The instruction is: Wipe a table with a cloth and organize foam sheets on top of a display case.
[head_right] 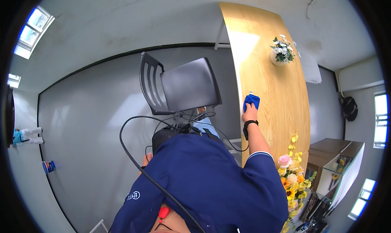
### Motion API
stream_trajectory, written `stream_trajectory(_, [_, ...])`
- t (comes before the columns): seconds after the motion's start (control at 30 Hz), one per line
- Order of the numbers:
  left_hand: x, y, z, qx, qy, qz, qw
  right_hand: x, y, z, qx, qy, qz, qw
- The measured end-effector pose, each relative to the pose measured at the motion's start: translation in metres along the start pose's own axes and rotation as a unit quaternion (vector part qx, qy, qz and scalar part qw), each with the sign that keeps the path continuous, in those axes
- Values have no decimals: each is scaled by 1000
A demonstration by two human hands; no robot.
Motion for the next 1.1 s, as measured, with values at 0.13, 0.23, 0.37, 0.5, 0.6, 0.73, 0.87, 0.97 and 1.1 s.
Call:
stream_trajectory(0.13, [-12, -3, -6, -4, 31, 26, 999, 2, 1, 1, 11, 21, 4, 1000])
stream_trajectory(0.23, [-13, -9, -2, 17, 20, -26, 999, 2, 2, 2, 17, 34, 3, 999])
stream_trajectory(0.37, [-10, -13, 4, -16, 11, -15, 1000, 4, -1, 0, 12, 48, 21, 999])
stream_trajectory(0.5, [-11, -17, 4, 11, 4, -24, 1000, 2, 1, 1, 3, 40, 23, 999])
stream_trajectory(0.6, [-20, -17, -4, 18, -20, -39, 999, -3, 4, 1, -8, 37, 26, 999])
stream_trajectory(0.73, [-24, -26, -7, 10, -3, 7, 1000, -1, 4, 2, -15, 35, 22, 999])
stream_trajectory(0.87, [-34, -29, -16, 10, 3, 36, 999, -1, 3, 2, -17, 41, 23, 999])
stream_trajectory(0.97, [-32, -29, -18, 5, -30, 14, 999, -1, 4, 1, -13, 46, 22, 999])
stream_trajectory(1.1, [-16, -34, -6, 27, 8, -25, 999, 3, 3, 1, -7, 52, 19, 998])
Point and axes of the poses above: each hand's wrist, its own z-axis away from the middle knuckle, its own y-axis out of the back of the hand, x = y × z, the point moved 3 cm from there along -z, towards the middle knuckle, and after that the axes turned 12 degrees about y, right-handed, at the moved point
